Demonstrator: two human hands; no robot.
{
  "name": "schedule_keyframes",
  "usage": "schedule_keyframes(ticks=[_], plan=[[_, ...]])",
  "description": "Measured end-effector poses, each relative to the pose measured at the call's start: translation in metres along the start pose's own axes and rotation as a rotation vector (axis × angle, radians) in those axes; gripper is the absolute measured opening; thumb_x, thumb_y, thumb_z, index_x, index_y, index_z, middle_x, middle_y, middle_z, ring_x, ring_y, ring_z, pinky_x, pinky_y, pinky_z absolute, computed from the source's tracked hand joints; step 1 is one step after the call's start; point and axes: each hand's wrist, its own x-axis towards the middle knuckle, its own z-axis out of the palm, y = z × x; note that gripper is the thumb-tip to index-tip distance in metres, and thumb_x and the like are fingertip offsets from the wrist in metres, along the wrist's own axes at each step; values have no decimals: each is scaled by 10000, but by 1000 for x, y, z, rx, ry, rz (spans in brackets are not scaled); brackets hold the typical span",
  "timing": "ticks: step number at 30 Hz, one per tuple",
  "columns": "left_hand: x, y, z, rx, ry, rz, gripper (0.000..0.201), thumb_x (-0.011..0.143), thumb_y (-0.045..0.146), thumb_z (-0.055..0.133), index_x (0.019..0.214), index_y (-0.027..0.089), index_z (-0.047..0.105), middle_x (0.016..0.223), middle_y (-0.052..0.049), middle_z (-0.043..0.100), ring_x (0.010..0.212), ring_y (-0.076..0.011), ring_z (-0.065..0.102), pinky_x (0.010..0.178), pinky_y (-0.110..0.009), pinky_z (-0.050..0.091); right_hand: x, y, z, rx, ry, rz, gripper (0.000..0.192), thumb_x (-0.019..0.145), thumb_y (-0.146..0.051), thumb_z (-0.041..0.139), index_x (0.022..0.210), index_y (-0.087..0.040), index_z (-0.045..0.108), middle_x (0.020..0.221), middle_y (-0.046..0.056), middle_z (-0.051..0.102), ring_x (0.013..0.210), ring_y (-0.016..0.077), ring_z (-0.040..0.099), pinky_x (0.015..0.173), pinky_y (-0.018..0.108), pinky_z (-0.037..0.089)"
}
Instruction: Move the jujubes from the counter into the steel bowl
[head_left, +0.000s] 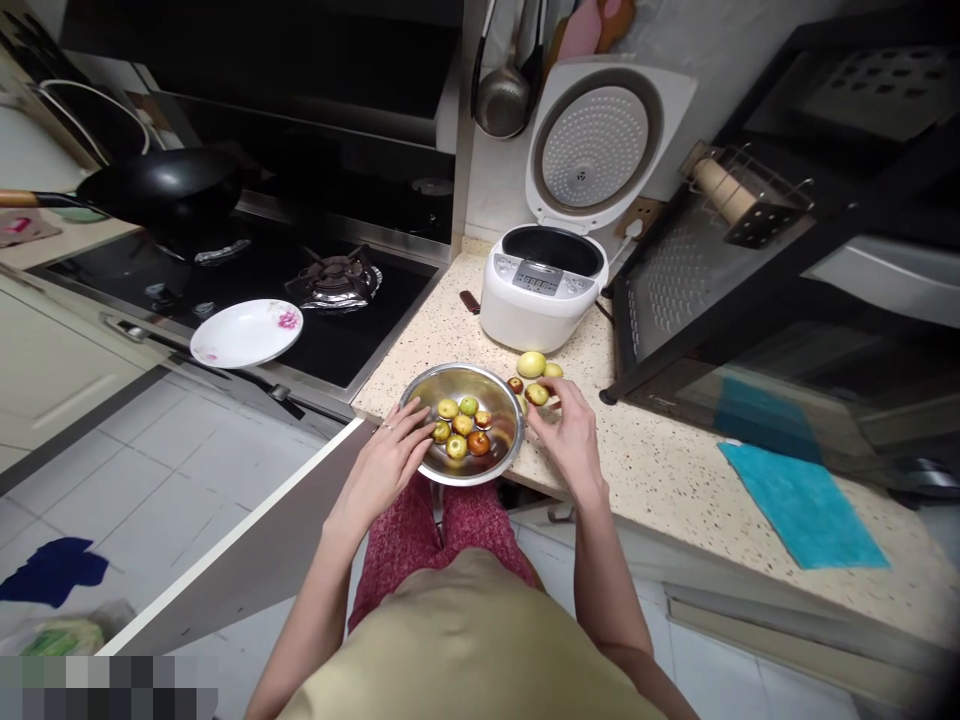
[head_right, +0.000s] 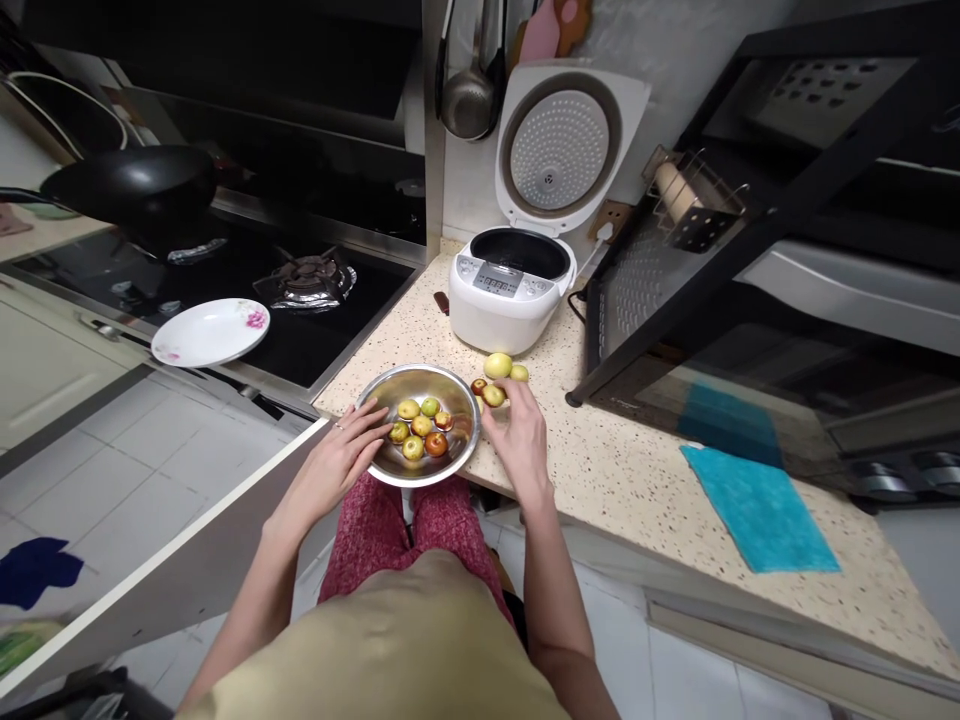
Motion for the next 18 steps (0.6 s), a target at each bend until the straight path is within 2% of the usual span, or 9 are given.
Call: schedule_keyframes(ticks=[3,7,12,18], plan=[[0,0,0,3,1,-11,406,1106,356,407,1310,181,711,1483,-107,642,1509,-290,472,1284,-578,356,-4,-22,-4,42,-167,-75,251,919,-194,595,1164,-241,614,1167,82,689,1068,273,659,934,410,537],[-1,1,0,-4,4,-13,400,1104,354,415,1309,187,714,1485,-106,639,1511,-290,469,1286,-574,354,-4,-36,3,-91,-370,-116,279,880,-114,610,1130,-233,638,1110,81,702,1035,288,647,905,412,511],[0,1,0,-8,12,-11,400,1105,358,410,1326,202,704,1493,-102,633,1510,-282,471,1287,-572,354,2,-39,14,-235,-450,-180,384,824,-4,616,1149,-202,668,1056,103,718,1030,298,640,965,436,459],[0,1,0,2,10,-9,407,1107,358,408,1335,180,694,1507,-110,621,1514,-282,465,1286,-567,358,4,-37,27,-203,-484,-199,448,809,71,568,1153,-187,693,1156,119,730,1095,291,654,983,427,468]])
